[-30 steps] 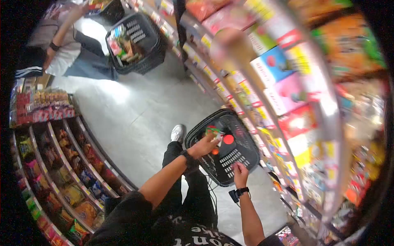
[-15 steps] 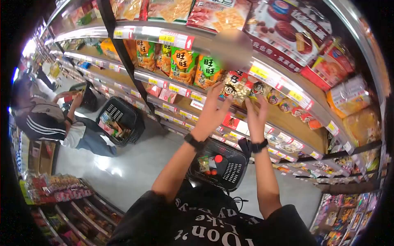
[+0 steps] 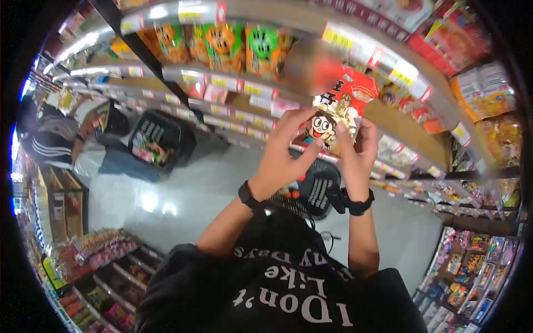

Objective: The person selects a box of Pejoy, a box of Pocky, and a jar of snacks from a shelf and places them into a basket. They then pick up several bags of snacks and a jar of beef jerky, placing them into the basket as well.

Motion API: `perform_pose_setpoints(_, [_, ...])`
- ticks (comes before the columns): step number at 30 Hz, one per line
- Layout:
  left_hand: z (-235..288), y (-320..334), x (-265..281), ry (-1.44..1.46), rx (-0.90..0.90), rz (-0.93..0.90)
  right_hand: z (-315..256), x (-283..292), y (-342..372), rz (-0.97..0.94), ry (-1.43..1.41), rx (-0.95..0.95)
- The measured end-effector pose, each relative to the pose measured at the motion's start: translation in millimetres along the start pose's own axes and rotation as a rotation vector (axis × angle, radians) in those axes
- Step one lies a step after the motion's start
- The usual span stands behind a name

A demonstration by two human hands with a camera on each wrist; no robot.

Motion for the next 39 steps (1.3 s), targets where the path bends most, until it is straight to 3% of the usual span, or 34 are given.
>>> perform_pose_setpoints(1, [-1.7, 13.9, -2.1, 0.006, -0.024, 0.031, -1.5, 6.7, 19.0, 0.002, -0.044, -0.120])
perform_pose_setpoints(4, [-20.8, 60.1, -5.0, 0.123, 0.165, -0.034, 7.9, 14.1, 57.4, -0.041, -0.143, -0.443])
perform_pose_setpoints(8, [-59.5, 115.0, -10.3, 0.117, 0.436, -0.073, 62.7, 39.2, 100.1, -0.203, -0.036, -0.573])
perform_pose_setpoints(9, [-78.1, 130.0, -12.8, 0.146, 0.587, -0.094, 83.6, 45.2, 105.4, -0.247, 0.025, -0.564])
perform_pose_setpoints(10, [-98.5, 150.6, -18.2, 0.185, 0.740, -0.118, 107.7, 53.4, 117.1, -0.277, -0.014, -0.677])
perform_pose_setpoints(12, [-150.0, 192.7, -31.1, 0.171, 0.890, -0.089, 186.0, 81.5, 152.8, -0.400, 0.063, -0.692])
perform_pose_setpoints(14, [-215.6, 248.6, -48.7, 0.122, 1.026, -0.050, 260.8, 101.0, 190.7, -0.478, 0.161, -0.823])
perform_pose_setpoints(15, [-243.7, 263.9, -56.2, 0.018, 1.099, -0.128, 297.7, 105.9, 207.0, -0.504, 0.184, -0.870])
perform_pose_setpoints(16, [-276.1, 281.6, -64.4, -0.040, 1.106, -0.132, 345.3, 123.9, 226.6, -0.629, 0.358, -0.849])
perform_pose_setpoints(18, [-356.0, 328.5, -89.6, -0.164, 1.121, -0.147, 434.4, 142.2, 253.8, -0.700, 0.399, -0.891])
perform_pose_setpoints(20, [-435.0, 366.1, -108.5, -0.302, 0.983, -0.097, 532.2, 161.3, 278.4, -0.667, 0.401, -0.819])
perform_pose_setpoints(23, [-534.4, 391.3, -124.6, -0.245, 0.979, -0.012, 625.5, 150.6, 282.2, -0.712, 0.434, -0.722])
perform_pose_setpoints(26, [-609.7, 406.0, -131.4, -0.269, 1.286, 0.053, 698.6, 132.6, 283.8, -0.820, 0.502, -0.563])
perform_pose_setpoints(29, [-687.3, 434.1, -139.2, -0.252, 1.140, -0.057, 771.7, 137.6, 306.3, -0.736, 0.412, -0.526])
perform_pose_setpoints(32, [-706.4, 433.2, -143.6, -0.233, 1.113, -0.244, 796.2, 144.3, 316.7, -0.935, 0.561, -0.459])
perform_pose_setpoints(34, [-714.0, 440.4, -150.0, -0.258, 1.141, -0.295, 825.4, 170.6, 343.0, -0.998, 0.710, -0.294])
perform_pose_setpoints(36, [-741.9, 479.0, -167.8, -0.272, 1.192, -0.275, 819.7, 176.0, 345.6, -0.859, 0.645, -0.466])
perform_pose_setpoints(37, [-712.7, 455.1, -155.5, -0.279, 1.293, -0.233, 805.0, 172.3, 341.8, -0.747, 0.574, -0.533])
perform_pose_setpoints(38, [-681.2, 429.1, -142.2, -0.285, 1.394, -0.186, 791.8, 180.9, 338.7, -0.819, 0.714, -0.475])
perform_pose_setpoints(39, [-666.7, 418.0, -137.1, -0.239, 1.266, -0.154, 778.2, 189.1, 335.4, -0.891, 0.857, -0.409])
Point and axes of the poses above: each hand's wrist, its own y-axis away from the middle knuckle, its own x-axis out of the back of the hand, z = x × y, the point moved 3 cm from there along -y, towards the middle knuckle, and after that the axes turned 4 degrees about x, right-handed, at the moved point
